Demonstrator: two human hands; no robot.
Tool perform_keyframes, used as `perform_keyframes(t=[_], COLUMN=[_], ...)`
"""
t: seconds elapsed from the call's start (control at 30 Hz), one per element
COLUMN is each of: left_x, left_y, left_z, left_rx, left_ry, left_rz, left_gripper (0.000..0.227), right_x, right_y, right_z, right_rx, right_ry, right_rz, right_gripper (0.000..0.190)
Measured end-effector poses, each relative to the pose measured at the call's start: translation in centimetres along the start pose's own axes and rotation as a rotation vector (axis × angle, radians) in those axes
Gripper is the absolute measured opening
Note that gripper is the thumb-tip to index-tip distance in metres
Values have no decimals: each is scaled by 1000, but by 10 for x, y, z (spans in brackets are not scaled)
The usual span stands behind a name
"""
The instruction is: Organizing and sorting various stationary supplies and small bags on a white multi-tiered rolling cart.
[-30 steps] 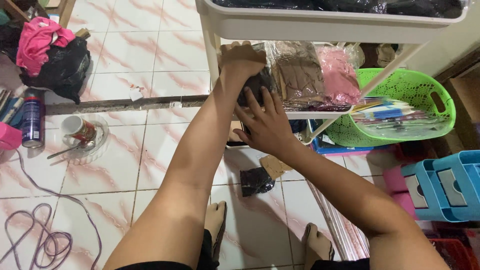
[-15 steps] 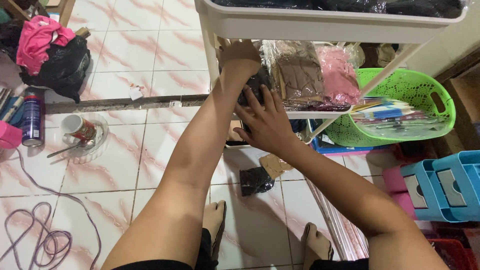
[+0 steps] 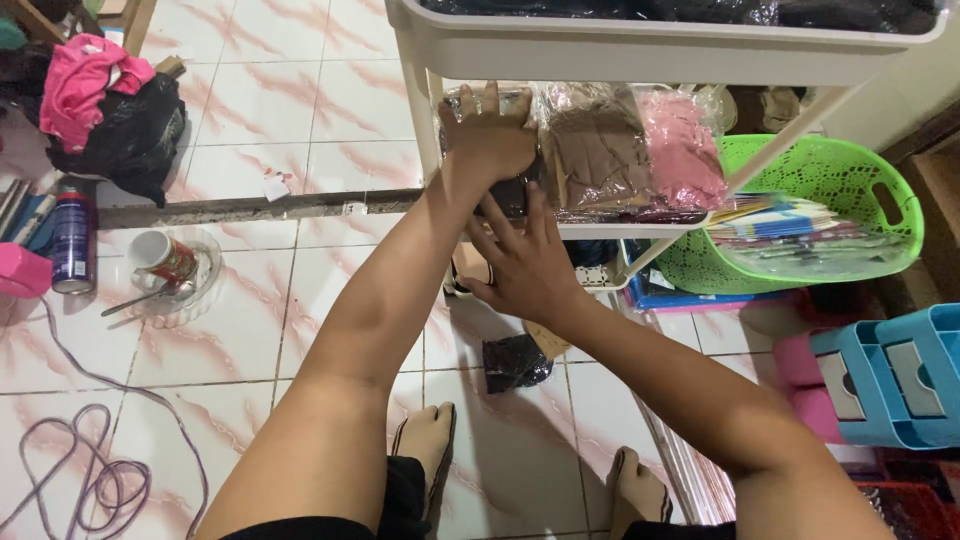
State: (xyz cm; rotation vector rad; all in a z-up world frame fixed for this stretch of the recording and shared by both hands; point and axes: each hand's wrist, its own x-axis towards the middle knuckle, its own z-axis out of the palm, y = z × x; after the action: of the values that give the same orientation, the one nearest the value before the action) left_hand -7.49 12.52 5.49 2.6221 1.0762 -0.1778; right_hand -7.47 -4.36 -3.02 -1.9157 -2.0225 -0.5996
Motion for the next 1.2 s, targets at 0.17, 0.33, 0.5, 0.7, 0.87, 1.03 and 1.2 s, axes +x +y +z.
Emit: perform_keyframes(t=[0.17,0.33,0.5,0.7,0.87,1.03,1.2], left_x=[-7,3,6,-7,10,-15,-10], left_y=[-1,-4,-6,-4,-5,-2,-2], left_z=[1,13,16,18,33,19,29], left_rx=[38,56,37,54,-120,-147,-148], left_ry=[-5,28,27,448,353,240,242], left_rz=[17,47,53,95,504,493,499], left_gripper=[62,61,64,53,57,59,54], right_x=[-5,-10,-8,-23,-27,-32,-30], right_y=[0,1,0,50,87,91,87], right_z=[12,17,5,1,-45,-47,-46], right_rx=[-52,-72,-47,14,53,-3,69], right_ry=[-29,-71,-69,86,316,246,208], right_rz=[-18,-26,-30,-178,86,78,111], right_gripper=[82,88,87,60,52,43,47])
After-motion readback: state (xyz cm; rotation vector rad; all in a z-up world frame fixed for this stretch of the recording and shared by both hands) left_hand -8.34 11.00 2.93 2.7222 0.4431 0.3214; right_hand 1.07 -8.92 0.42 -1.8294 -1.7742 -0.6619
